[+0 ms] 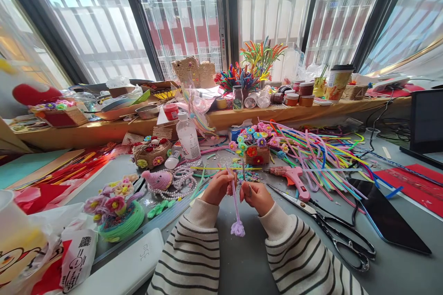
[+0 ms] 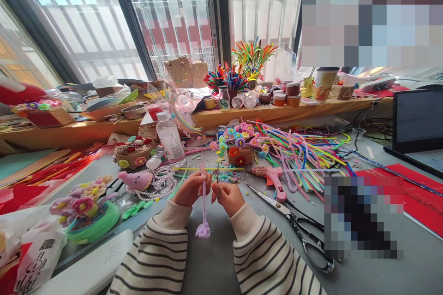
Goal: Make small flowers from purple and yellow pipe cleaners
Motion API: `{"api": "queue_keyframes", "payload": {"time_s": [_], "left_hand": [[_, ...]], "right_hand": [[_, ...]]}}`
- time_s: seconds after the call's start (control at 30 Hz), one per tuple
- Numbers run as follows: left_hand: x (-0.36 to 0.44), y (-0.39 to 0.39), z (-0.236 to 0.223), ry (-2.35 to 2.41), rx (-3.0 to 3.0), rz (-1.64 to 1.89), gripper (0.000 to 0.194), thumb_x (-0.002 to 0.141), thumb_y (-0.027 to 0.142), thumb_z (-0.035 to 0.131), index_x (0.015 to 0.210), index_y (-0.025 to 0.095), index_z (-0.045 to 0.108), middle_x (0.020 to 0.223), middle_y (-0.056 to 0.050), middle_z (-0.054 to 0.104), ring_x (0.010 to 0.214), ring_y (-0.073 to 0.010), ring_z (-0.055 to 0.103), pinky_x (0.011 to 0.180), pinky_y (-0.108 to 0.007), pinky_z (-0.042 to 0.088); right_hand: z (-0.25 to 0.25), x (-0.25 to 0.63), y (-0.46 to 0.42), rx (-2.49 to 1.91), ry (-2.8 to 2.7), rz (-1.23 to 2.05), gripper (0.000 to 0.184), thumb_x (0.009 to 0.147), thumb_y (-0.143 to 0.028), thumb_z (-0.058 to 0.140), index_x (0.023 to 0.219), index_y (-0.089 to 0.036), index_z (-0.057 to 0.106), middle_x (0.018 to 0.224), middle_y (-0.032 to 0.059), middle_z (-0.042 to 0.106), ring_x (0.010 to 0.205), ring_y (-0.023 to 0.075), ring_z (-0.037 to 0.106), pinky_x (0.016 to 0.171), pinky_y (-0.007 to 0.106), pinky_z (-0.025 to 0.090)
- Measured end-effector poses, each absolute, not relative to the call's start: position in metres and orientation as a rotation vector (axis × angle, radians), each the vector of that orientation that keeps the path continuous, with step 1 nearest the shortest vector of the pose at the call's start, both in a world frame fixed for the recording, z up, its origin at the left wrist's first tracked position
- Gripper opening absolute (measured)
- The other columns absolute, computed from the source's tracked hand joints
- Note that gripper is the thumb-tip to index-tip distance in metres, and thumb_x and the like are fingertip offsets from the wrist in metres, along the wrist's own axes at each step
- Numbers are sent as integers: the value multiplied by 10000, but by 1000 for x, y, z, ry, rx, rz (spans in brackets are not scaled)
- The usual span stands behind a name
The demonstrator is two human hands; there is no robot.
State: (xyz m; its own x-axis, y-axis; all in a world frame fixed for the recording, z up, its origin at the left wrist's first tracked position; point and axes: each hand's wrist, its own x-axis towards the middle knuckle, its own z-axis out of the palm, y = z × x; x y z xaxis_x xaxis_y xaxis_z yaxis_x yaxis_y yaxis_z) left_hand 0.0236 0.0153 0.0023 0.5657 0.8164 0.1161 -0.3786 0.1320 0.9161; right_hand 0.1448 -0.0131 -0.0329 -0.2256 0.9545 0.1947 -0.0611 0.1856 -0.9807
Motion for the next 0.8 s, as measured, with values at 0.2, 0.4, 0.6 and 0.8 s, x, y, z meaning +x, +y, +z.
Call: {"api": "queue_keyframes", "payload": {"time_s": [0.2, 0.4, 0.6, 0.8], "left_hand": [[24, 17, 2, 475, 1116, 966, 198, 608, 226, 453, 443, 149, 376, 382, 43, 375, 334, -52, 322, 369, -208, 209], [25, 17, 3, 504, 1117, 970, 190, 627, 251, 431, 471, 146, 406, 356, 35, 392, 325, -60, 322, 371, -212, 209], [25, 20, -1, 527, 1125, 951, 214, 638, 292, 427, 515, 123, 474, 365, 28, 422, 325, -56, 342, 369, -205, 218], [24, 19, -1, 629, 1155, 980, 203, 630, 308, 521, 643, 107, 548, 443, 40, 445, 366, -37, 377, 390, -187, 239]], "right_hand": [[-36, 144, -12, -976, -1384, 1234, 531, 618, -641, 358, 458, -146, 462, 320, -84, 234, 299, 26, 182, 333, 196, 132], [-35, 144, -12, -987, -1419, 1189, 556, 611, -660, 334, 451, -145, 466, 340, -66, 263, 337, 44, 237, 356, 201, 173], [-32, 144, -14, -991, -1458, 1158, 574, 621, -663, 313, 443, -144, 480, 370, -45, 306, 355, 53, 272, 367, 205, 196], [-33, 143, -14, -997, -1427, 1169, 525, 622, -636, 361, 462, -149, 474, 345, -72, 244, 332, 42, 216, 357, 201, 161]]}}
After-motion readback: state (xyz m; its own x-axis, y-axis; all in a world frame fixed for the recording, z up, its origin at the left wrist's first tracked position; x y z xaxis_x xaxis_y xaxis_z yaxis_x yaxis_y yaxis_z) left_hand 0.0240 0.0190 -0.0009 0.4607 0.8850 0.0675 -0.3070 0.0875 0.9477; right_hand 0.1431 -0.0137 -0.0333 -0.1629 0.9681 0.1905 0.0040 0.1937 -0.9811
